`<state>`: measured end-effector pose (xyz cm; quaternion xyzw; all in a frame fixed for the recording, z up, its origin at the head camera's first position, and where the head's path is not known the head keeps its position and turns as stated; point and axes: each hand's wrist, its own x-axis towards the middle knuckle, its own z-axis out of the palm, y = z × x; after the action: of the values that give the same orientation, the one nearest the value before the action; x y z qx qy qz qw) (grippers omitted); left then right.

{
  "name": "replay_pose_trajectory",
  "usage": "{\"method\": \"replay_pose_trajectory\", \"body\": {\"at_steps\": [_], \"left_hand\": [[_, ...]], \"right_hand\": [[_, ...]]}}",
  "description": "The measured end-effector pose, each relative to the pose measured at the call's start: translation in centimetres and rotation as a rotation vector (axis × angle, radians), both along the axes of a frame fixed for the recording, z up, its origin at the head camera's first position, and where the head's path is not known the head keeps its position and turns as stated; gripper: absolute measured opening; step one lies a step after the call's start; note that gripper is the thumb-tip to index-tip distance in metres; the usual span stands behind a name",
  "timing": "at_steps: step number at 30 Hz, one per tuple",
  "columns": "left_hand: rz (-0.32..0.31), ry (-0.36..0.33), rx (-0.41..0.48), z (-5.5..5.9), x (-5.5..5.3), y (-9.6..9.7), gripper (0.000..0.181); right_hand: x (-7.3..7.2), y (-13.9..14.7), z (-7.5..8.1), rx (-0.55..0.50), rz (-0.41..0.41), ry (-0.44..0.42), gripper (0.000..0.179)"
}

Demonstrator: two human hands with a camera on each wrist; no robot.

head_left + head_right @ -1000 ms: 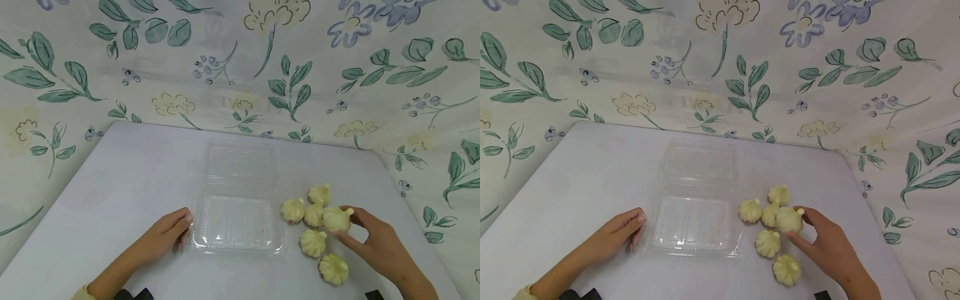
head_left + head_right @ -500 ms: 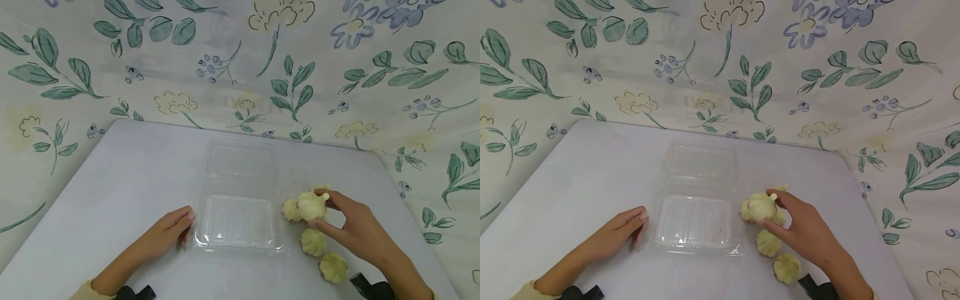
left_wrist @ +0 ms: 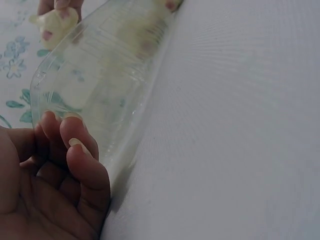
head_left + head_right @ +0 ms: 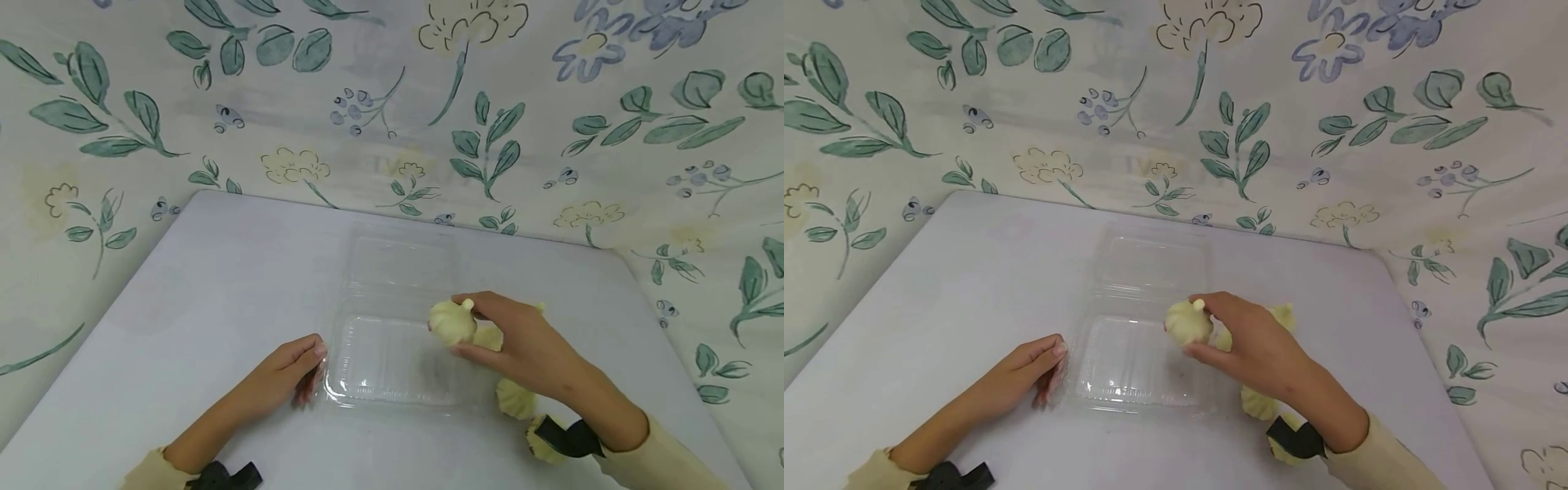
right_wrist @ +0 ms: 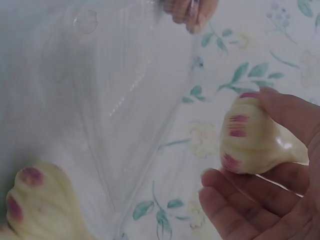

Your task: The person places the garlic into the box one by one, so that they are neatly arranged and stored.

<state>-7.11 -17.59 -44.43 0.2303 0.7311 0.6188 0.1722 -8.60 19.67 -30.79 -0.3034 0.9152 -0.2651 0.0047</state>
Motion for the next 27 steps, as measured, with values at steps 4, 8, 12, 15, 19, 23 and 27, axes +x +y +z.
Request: {"method": "replay_pose_trajectory", "body": {"at_steps": [4, 8, 12, 15, 19, 23, 27], "left_hand": [[-0.004, 0.011, 0.009, 0.0, 0.0, 0.1, 0.031], [-0.016, 0.025, 0.019, -0.1, -0.1, 0.3, 0.03], [-0.019, 0.028, 0.021, -0.1, -0.2, 0.4, 0.03], [-0.016, 0.019, 0.015, -0.1, -0.2, 0.5, 0.03], [-0.018, 0.014, 0.017, -0.1, -0.2, 0.4, 0.031], [-0.03, 0.018, 0.034, -0.2, -0.2, 0.3, 0.03], [-0.021, 0.02, 0.031, -0.3, -0.2, 0.2, 0.03]], "right_hand": [[-1.0, -1.8, -0.5, -0.01, 0.066, -0.022, 0.06], [-1.7, -3.4, -1.1, 0.02, 0.101, -0.054, 0.061], [-2.2, -4.5, -1.9, 0.058, 0.115, -0.085, 0.061], [-2.5, -5.0, -2.5, 0.056, 0.13, -0.085, 0.061], [-2.9, -5.9, -3.3, 0.056, 0.156, -0.071, 0.056], [-3.3, -6.8, -3.8, 0.077, 0.18, -0.062, 0.053], [-3.6, -7.7, -4.2, 0.081, 0.192, -0.072, 0.055]]}}
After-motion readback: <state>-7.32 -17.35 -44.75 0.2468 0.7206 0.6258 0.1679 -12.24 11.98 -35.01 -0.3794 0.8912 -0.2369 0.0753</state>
